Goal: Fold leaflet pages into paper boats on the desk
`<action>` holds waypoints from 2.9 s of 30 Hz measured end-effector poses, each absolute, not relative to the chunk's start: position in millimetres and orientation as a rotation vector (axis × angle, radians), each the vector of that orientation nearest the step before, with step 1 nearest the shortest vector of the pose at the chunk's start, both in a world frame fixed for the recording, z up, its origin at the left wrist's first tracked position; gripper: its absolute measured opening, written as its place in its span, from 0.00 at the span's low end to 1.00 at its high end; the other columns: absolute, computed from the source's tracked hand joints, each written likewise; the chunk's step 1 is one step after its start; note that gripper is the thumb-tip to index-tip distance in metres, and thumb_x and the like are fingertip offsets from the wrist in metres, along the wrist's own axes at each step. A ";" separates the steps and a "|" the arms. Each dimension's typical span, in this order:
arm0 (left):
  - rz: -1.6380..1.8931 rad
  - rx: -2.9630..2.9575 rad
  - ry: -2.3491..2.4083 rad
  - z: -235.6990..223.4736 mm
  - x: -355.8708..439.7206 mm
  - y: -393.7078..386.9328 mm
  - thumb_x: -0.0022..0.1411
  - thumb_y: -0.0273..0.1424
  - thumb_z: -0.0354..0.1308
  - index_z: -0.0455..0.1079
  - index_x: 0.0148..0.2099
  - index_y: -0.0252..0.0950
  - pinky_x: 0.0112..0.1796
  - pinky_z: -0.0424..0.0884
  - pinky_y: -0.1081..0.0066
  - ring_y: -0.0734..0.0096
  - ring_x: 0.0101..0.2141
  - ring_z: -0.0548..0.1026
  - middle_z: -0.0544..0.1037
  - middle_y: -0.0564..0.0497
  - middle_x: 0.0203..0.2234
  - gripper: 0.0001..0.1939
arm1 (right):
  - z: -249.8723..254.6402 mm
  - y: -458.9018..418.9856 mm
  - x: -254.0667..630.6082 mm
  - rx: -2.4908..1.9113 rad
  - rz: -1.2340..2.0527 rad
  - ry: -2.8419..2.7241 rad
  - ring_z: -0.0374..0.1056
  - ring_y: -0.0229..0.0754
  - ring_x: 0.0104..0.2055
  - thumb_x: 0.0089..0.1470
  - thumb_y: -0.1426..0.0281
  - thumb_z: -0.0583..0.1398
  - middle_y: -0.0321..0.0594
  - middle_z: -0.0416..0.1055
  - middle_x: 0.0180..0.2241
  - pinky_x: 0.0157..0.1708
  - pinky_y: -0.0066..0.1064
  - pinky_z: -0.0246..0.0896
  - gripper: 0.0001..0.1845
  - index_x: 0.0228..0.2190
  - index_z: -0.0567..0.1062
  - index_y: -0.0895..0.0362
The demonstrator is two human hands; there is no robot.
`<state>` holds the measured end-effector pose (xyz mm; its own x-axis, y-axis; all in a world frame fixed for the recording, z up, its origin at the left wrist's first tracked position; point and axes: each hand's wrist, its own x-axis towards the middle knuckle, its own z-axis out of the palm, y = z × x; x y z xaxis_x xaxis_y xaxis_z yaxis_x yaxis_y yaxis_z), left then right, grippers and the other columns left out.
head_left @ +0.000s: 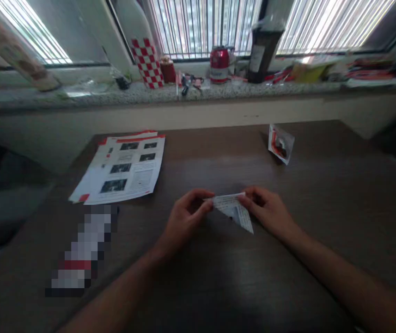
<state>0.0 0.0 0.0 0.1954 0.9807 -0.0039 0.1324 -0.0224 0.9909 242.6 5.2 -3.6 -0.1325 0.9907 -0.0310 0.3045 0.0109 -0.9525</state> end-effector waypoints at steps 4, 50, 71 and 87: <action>1.027 1.396 1.171 1.9 -0.1 -0.7 0.68 0.35 0.65 0.78 0.47 0.36 0.43 0.75 0.69 0.67 0.40 0.79 0.82 0.50 0.38 0.09 | -4.8 6.7 242.6 -1.366 1.134 -1.535 0.69 0.40 0.28 0.60 0.56 0.64 0.35 0.74 0.27 0.28 0.31 0.62 0.15 0.33 0.77 0.55; 0.936 1.433 1.173 -3.7 -1.9 3.7 0.66 0.36 0.67 0.79 0.46 0.36 0.38 0.75 0.70 0.68 0.34 0.80 0.83 0.49 0.34 0.10 | -1.8 5.6 241.4 -1.377 1.095 -1.575 0.70 0.41 0.28 0.60 0.57 0.64 0.37 0.76 0.28 0.28 0.31 0.63 0.13 0.33 0.78 0.54; 0.731 1.741 1.140 -1.4 2.4 0.0 0.69 0.36 0.63 0.79 0.41 0.37 0.36 0.71 0.70 0.67 0.34 0.78 0.82 0.51 0.33 0.08 | -8.1 2.5 241.9 -1.264 1.258 -1.725 0.76 0.43 0.37 0.61 0.55 0.66 0.40 0.81 0.35 0.37 0.33 0.69 0.15 0.38 0.83 0.54; 0.765 1.668 1.156 0.1 0.8 2.3 0.69 0.34 0.60 0.71 0.39 0.37 0.34 0.69 0.71 0.69 0.32 0.73 0.76 0.53 0.31 0.07 | -10.1 7.4 247.2 -1.366 1.180 -1.680 0.71 0.40 0.30 0.62 0.58 0.64 0.39 0.79 0.35 0.32 0.32 0.66 0.14 0.41 0.80 0.55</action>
<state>0.8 2.3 0.1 0.3614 0.9323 -0.0165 0.3492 -0.1190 0.9295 247.2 7.4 -10.1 -0.2342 0.9711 -0.0459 0.3726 0.0460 -0.9268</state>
